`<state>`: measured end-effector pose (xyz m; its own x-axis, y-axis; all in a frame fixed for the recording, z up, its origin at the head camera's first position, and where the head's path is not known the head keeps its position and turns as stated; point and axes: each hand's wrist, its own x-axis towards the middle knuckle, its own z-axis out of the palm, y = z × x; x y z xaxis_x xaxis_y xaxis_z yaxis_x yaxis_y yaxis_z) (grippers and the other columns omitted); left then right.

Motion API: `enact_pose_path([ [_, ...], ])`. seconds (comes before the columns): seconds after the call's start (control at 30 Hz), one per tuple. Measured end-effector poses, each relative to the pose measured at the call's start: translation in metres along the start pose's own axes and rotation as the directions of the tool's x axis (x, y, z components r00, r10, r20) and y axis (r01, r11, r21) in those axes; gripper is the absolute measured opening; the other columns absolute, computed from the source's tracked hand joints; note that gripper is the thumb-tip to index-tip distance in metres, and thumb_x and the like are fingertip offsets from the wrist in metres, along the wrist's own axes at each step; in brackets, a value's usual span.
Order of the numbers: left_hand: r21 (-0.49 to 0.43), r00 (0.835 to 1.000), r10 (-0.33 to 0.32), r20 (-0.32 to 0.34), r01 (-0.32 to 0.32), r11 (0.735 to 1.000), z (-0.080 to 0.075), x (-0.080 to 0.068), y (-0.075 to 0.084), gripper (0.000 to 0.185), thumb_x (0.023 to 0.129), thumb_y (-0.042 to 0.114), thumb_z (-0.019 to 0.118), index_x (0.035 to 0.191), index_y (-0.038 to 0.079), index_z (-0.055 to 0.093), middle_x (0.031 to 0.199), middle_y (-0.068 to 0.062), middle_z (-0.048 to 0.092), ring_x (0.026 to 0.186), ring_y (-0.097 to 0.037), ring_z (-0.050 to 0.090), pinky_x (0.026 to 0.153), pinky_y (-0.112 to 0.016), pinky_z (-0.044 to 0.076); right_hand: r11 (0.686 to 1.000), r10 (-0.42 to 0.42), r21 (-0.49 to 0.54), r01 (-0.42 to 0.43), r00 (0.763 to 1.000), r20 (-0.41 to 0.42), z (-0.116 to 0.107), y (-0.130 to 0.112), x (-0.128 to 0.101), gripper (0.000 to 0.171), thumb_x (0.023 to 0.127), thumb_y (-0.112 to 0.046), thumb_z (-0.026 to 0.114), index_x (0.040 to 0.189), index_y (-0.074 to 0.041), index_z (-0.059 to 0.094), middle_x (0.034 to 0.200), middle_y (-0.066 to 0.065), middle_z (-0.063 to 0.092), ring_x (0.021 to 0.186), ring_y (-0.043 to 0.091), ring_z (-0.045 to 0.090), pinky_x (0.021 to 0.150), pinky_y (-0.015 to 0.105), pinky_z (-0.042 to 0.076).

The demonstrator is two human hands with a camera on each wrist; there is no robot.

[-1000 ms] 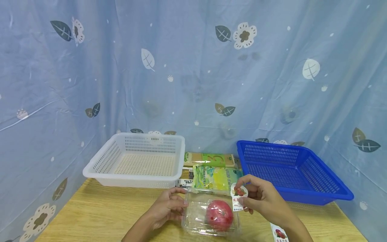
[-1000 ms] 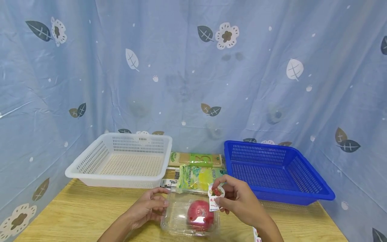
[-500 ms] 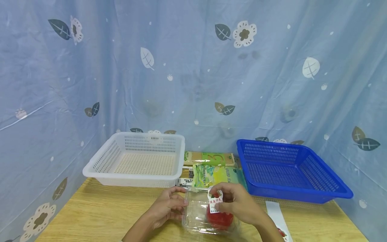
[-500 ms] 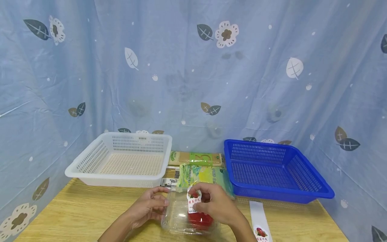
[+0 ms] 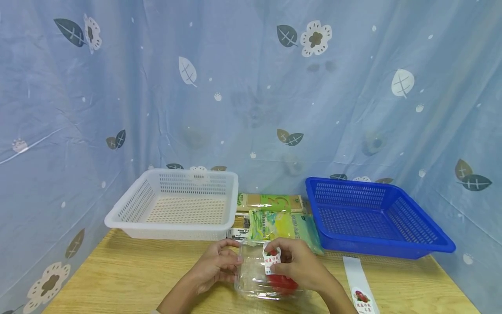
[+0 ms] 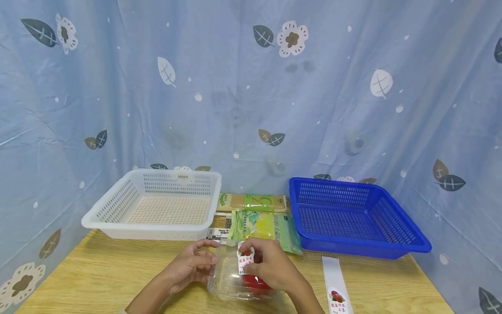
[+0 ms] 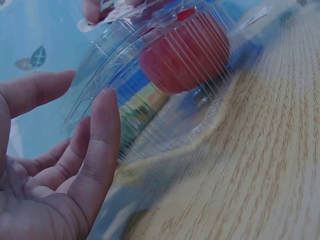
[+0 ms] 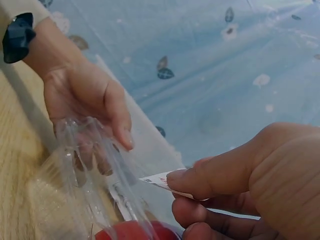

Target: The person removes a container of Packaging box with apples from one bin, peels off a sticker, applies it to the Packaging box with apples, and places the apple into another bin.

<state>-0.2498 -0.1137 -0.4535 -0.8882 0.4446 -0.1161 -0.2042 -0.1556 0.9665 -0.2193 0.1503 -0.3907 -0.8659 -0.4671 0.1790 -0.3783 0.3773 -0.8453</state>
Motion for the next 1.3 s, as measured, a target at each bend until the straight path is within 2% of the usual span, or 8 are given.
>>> enact_pose_path([
  [0.13, 0.001, 1.0, 0.003, 0.0, -0.003, 1.0, 0.0, 0.0, 0.0, 0.061, 0.086, 0.01, 0.074, 0.137, -0.004, 0.044, 0.091, -0.005, 0.065, 0.071, -0.014, 0.062, 0.062, -0.031, 0.06, 0.999, -0.009, -0.054, 0.008, 1.0, -0.02, 0.003, 0.002, 0.001, 0.025, 0.08, -0.001, 0.079, 0.102, -0.01, 0.071, 0.071, -0.004, 0.056, 0.061, 0.004, 0.047, 0.052, 0.021, 0.045],
  [0.27, -0.002, 1.0, 0.006, 0.003, -0.006, 1.0, -0.001, -0.001, -0.001, 0.06, 0.087, 0.009, 0.074, 0.137, -0.004, 0.044, 0.092, -0.005, 0.065, 0.071, -0.014, 0.062, 0.063, -0.031, 0.06, 0.995, -0.014, -0.096, 0.012, 1.0, -0.027, 0.006, 0.003, 0.002, 0.024, 0.08, -0.002, 0.079, 0.1, -0.011, 0.071, 0.064, -0.008, 0.05, 0.059, 0.002, 0.046, 0.051, 0.021, 0.044],
  [1.0, -0.006, 1.0, 0.001, 0.005, -0.001, 1.0, -0.001, 0.0, -0.001, 0.061, 0.087, 0.01, 0.074, 0.138, -0.005, 0.042, 0.092, -0.006, 0.064, 0.071, -0.014, 0.062, 0.063, -0.032, 0.061, 0.976, -0.022, -0.216, 0.012, 0.999, -0.042, 0.014, 0.006, 0.004, 0.026, 0.078, 0.001, 0.079, 0.098, -0.013, 0.07, 0.059, -0.011, 0.048, 0.054, 0.0, 0.043, 0.048, 0.022, 0.044],
  [1.3, 0.031, 1.0, -0.007, -0.016, 0.007, 0.999, 0.0, 0.0, 0.0, 0.062, 0.087, 0.01, 0.074, 0.138, -0.004, 0.043, 0.095, -0.007, 0.064, 0.072, -0.016, 0.064, 0.064, -0.034, 0.062, 0.963, -0.013, -0.271, -0.001, 0.999, -0.05, 0.012, 0.005, 0.003, 0.029, 0.08, -0.005, 0.083, 0.101, -0.017, 0.067, 0.062, -0.011, 0.047, 0.058, 0.001, 0.044, 0.053, 0.024, 0.045],
])
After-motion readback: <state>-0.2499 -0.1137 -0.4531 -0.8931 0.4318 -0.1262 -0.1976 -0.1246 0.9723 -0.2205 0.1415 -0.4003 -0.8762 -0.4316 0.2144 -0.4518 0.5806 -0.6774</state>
